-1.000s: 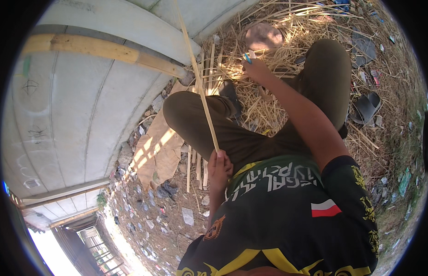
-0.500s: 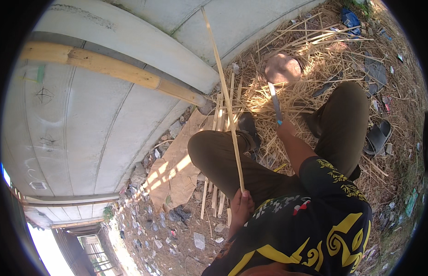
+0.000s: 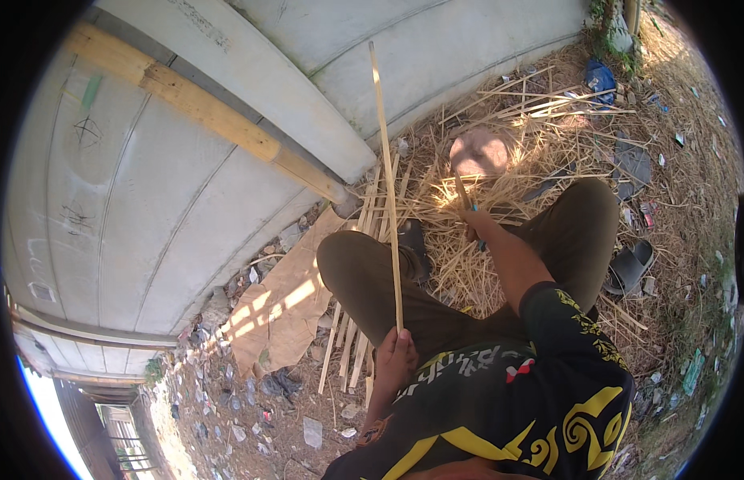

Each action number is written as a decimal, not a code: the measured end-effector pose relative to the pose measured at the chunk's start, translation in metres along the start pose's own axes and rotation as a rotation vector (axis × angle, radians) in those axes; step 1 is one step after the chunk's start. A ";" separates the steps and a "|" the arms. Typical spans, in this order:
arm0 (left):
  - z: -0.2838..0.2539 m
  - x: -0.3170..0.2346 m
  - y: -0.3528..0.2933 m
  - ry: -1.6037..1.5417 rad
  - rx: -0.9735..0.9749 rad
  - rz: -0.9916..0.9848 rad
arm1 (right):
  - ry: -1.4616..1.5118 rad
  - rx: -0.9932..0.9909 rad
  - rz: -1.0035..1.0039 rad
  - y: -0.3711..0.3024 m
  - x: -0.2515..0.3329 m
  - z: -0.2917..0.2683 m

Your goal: The person sits on the ground and uses a knife to shave the surface of a long bamboo stick. They hold the stick with their left hand and scrape the blade along its length with their right hand, creating thin shavings that fall onto the ground.

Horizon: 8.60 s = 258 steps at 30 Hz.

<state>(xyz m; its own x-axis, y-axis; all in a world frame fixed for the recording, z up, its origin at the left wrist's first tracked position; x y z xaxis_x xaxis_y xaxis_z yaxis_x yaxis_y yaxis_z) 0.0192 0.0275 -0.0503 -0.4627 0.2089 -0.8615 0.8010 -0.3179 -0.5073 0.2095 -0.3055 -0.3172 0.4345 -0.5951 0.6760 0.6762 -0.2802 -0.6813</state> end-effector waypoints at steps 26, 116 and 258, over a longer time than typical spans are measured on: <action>0.009 -0.013 0.003 -0.024 0.066 0.137 | -1.165 0.230 -1.476 -0.331 0.160 0.104; 0.024 -0.034 -0.007 1.036 -0.420 0.446 | -1.202 -0.182 -1.259 -0.297 0.225 0.046; 0.011 -0.013 -0.006 0.506 -0.422 0.261 | 0.268 0.339 -0.310 -0.233 0.167 0.019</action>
<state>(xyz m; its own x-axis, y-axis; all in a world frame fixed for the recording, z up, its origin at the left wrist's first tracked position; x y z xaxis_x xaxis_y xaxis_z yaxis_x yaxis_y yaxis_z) 0.0163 0.0169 -0.0363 -0.0843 0.6116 -0.7866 0.9878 -0.0523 -0.1465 0.1350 -0.3252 -0.0404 0.0461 -0.7069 0.7058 0.9223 -0.2413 -0.3019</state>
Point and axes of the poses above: each hand's wrist, its own y-axis towards the middle knuckle, its own z-axis out of the palm, x = y × z, the point moved 10 cm from there along y, towards the middle knuckle, and after that the axes turned 14 degrees about y, right-handed, at the moved point
